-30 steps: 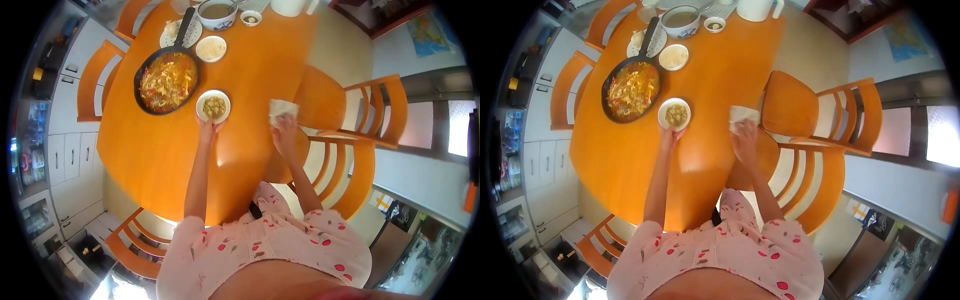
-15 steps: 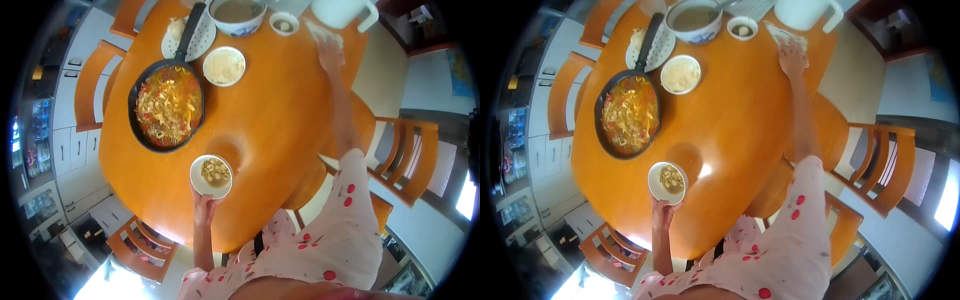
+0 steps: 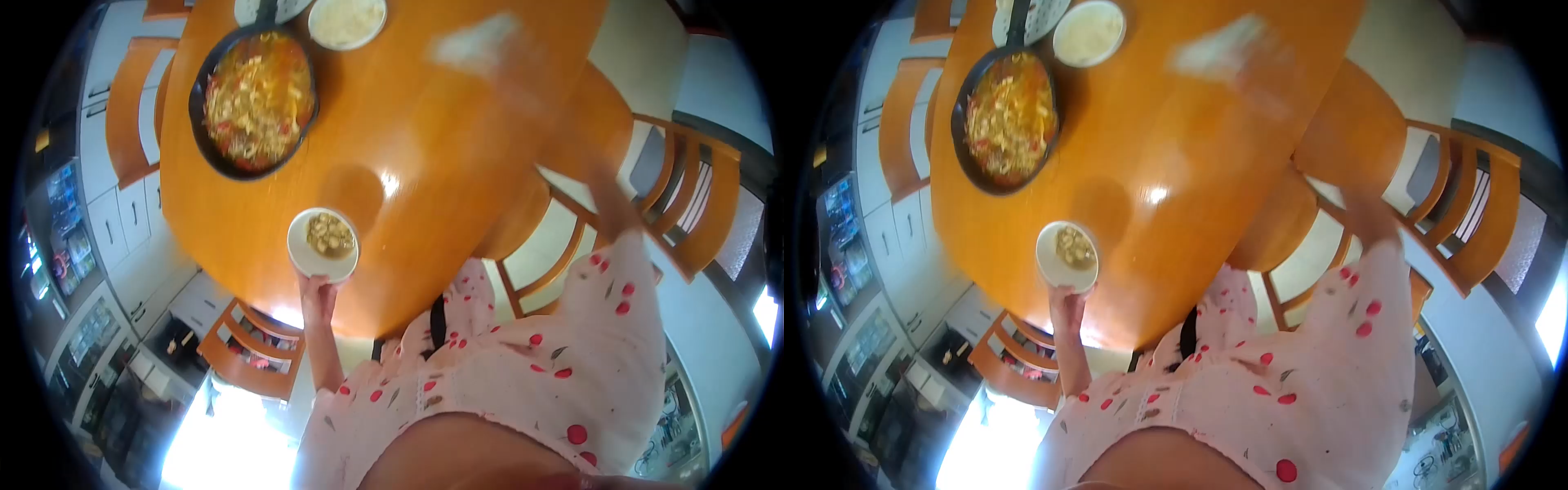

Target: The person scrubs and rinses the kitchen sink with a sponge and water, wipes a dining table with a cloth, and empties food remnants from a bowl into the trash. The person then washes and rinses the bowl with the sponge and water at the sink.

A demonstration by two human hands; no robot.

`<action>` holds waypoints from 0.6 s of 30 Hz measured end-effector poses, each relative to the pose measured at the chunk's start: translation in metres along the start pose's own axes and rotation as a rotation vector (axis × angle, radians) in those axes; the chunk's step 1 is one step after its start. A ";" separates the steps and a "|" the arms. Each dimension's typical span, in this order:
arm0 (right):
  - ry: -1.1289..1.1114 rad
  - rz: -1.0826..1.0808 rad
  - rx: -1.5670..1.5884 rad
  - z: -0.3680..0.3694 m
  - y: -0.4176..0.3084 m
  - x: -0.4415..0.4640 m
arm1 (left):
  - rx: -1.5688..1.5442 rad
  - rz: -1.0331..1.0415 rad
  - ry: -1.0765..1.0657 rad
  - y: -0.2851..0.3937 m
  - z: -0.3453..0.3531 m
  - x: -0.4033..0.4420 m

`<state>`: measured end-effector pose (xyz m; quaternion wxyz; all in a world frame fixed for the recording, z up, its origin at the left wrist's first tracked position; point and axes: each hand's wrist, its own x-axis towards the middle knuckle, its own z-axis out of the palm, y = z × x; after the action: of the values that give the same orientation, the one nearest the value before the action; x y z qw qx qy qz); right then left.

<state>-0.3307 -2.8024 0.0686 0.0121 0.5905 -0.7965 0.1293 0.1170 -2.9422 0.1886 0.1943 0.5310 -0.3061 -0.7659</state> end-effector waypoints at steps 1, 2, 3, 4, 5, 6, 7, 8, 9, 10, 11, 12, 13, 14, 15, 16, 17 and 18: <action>0.125 0.065 -0.227 -0.002 0.050 0.024 | 0.011 -0.006 0.004 0.001 0.000 -0.006; 0.315 0.097 -0.476 0.000 0.089 0.043 | 0.013 -0.007 0.001 0.002 0.004 -0.011; 0.487 0.154 -0.661 0.009 0.109 0.055 | 0.009 -0.006 -0.003 0.003 0.006 -0.013; 0.416 0.272 -0.565 0.009 0.091 0.049 | 0.005 -0.001 -0.001 0.003 0.002 -0.016; 0.340 0.384 -0.466 0.010 0.071 0.040 | -0.002 0.004 0.005 0.002 -0.002 -0.021; 0.257 0.490 -0.365 0.010 0.043 0.029 | -0.011 0.008 0.017 0.001 -0.009 -0.028; 0.101 0.395 -0.363 0.006 0.002 0.007 | -0.034 0.018 0.004 0.000 -0.017 -0.032; -0.048 0.300 -0.364 -0.004 -0.048 -0.018 | -0.056 0.030 -0.015 0.001 -0.024 -0.035; -0.273 0.470 0.001 -0.020 -0.112 -0.035 | -0.055 0.019 -0.003 0.002 -0.031 -0.041; -0.196 0.119 -0.041 -0.017 -0.154 -0.077 | -0.058 0.014 0.002 0.005 -0.038 -0.043; -0.184 0.002 0.039 0.005 -0.199 -0.122 | -0.065 0.014 0.003 0.006 -0.043 -0.045; -0.129 -0.087 0.301 0.000 -0.244 -0.140 | -0.083 0.025 0.024 0.004 -0.050 -0.047; -0.365 -0.125 0.529 -0.019 -0.276 -0.161 | -0.111 0.051 0.026 0.002 -0.058 -0.050; -0.355 -0.276 0.535 -0.009 -0.306 -0.183 | -0.135 0.072 0.028 0.002 -0.069 -0.054; -0.344 -0.428 0.536 -0.005 -0.329 -0.190 | -0.162 0.094 0.029 0.001 -0.080 -0.060; -0.408 -0.469 0.551 0.000 -0.333 -0.192 | -0.163 0.102 0.051 0.001 -0.093 -0.068; -0.471 -0.511 0.560 0.010 -0.331 -0.184 | -0.166 0.113 0.069 0.004 -0.108 -0.075; -0.533 -0.548 0.567 0.022 -0.326 -0.170 | -0.168 0.123 0.085 0.006 -0.125 -0.079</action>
<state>0.0315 -2.7360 0.0806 -0.3204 0.7716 -0.5200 0.1777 0.2618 -2.9301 0.2166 0.2976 0.5248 -0.2643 -0.7524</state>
